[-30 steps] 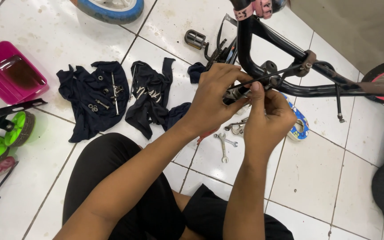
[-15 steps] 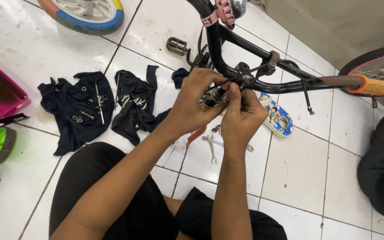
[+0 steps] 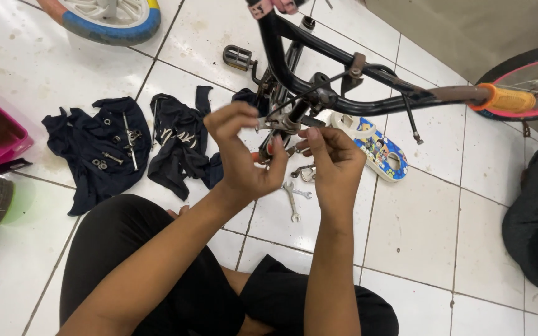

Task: The person sits on a tiled floor and uses a wrench to tighten bolts on the handlebar stem of a bicycle. They manipulate the handlebars and use the wrench to adjust the stem, occasionally picking up and setting down tools.

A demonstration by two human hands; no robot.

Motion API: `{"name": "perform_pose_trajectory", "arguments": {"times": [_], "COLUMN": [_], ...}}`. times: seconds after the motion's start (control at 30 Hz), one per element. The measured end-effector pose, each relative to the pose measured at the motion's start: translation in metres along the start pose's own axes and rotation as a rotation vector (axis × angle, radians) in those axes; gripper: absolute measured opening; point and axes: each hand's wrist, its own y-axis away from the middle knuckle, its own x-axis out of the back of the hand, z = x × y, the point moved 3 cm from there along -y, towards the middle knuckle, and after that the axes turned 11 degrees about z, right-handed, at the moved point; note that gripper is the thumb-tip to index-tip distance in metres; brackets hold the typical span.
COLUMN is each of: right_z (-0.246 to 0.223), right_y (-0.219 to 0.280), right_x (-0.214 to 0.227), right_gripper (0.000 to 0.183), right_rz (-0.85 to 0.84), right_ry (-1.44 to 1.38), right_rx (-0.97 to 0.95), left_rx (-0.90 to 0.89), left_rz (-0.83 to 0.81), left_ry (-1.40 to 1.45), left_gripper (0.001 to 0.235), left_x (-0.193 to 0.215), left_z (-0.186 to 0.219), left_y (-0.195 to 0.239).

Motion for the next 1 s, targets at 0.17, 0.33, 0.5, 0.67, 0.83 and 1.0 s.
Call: {"name": "perform_pose_trajectory", "arguments": {"times": [0.17, 0.33, 0.5, 0.67, 0.83, 1.0], "right_z": [0.047, 0.165, 0.263, 0.256, 0.288, 0.294], "right_y": [0.008, 0.030, 0.048, 0.030, 0.038, 0.031], "right_x": [0.057, 0.121, 0.140, 0.116, 0.112, 0.114], "right_gripper": [0.019, 0.021, 0.045, 0.055, 0.062, 0.032], "right_rz": [0.006, -0.020, -0.238, -0.275, -0.360, -0.196], "right_ry": [0.066, 0.295, 0.664, 0.698, 0.872, 0.957], "right_rx": [-0.215, -0.388, -0.566, -0.422, -0.380, -0.431], "left_rx": [-0.212, -0.249, -0.068, -0.093, -0.092, -0.089], "left_rz": [-0.315, -0.855, -1.693, -1.930, -2.043, -1.999], "left_ry": [0.171, 0.121, -0.126, -0.278, -0.349, -0.354], "left_gripper": [0.026, 0.030, 0.051, 0.067, 0.080, 0.064], "left_x": [-0.018, -0.034, -0.035, -0.026, -0.023, -0.027], "left_z": [0.024, 0.018, -0.028, -0.039, -0.047, -0.055], "left_y": [0.069, 0.135, 0.222, 0.236, 0.248, 0.253]}}
